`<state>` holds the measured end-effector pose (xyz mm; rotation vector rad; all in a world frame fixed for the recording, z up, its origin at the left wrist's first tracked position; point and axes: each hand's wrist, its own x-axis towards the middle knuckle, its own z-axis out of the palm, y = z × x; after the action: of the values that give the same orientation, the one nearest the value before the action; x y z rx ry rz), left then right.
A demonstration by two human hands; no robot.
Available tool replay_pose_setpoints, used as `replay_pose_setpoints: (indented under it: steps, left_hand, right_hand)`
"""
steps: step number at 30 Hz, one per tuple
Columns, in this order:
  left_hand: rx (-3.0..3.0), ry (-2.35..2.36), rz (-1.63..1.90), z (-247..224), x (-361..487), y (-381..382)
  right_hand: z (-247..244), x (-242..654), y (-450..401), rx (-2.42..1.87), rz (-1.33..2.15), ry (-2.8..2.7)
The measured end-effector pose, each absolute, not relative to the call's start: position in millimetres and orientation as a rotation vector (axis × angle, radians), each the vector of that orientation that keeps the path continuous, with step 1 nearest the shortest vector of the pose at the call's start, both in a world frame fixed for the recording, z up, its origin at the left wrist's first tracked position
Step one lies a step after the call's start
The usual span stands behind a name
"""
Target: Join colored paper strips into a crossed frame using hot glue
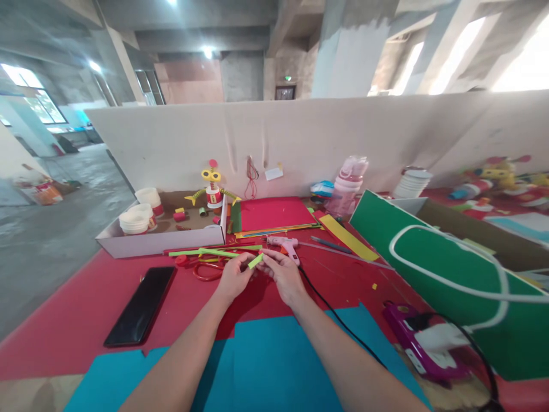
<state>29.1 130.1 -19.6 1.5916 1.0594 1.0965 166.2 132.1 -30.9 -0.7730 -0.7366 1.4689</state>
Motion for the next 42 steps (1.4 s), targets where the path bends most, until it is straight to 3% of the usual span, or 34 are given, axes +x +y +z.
replay_pose_setpoints:
  steps: [15, 23, 37, 42]
  left_hand:
    - [1.316, 1.044, 1.264, -19, 33, 129]
    - [1.417, 1.196, 1.336, -20, 29, 132]
    - [1.483, 1.151, 1.272, -32, 31, 137]
    - [1.568, 1.222, 1.398, -21, 27, 127]
  right_hand:
    - [-31, 162, 127, -0.765, 1.439, -0.837]
    - [-33, 157, 127, -0.8, 1.491, -0.905]
    - [-28, 159, 129, -0.858, 1.31, -0.979]
    - [-33, 160, 134, -0.866, 1.242, -1.019]
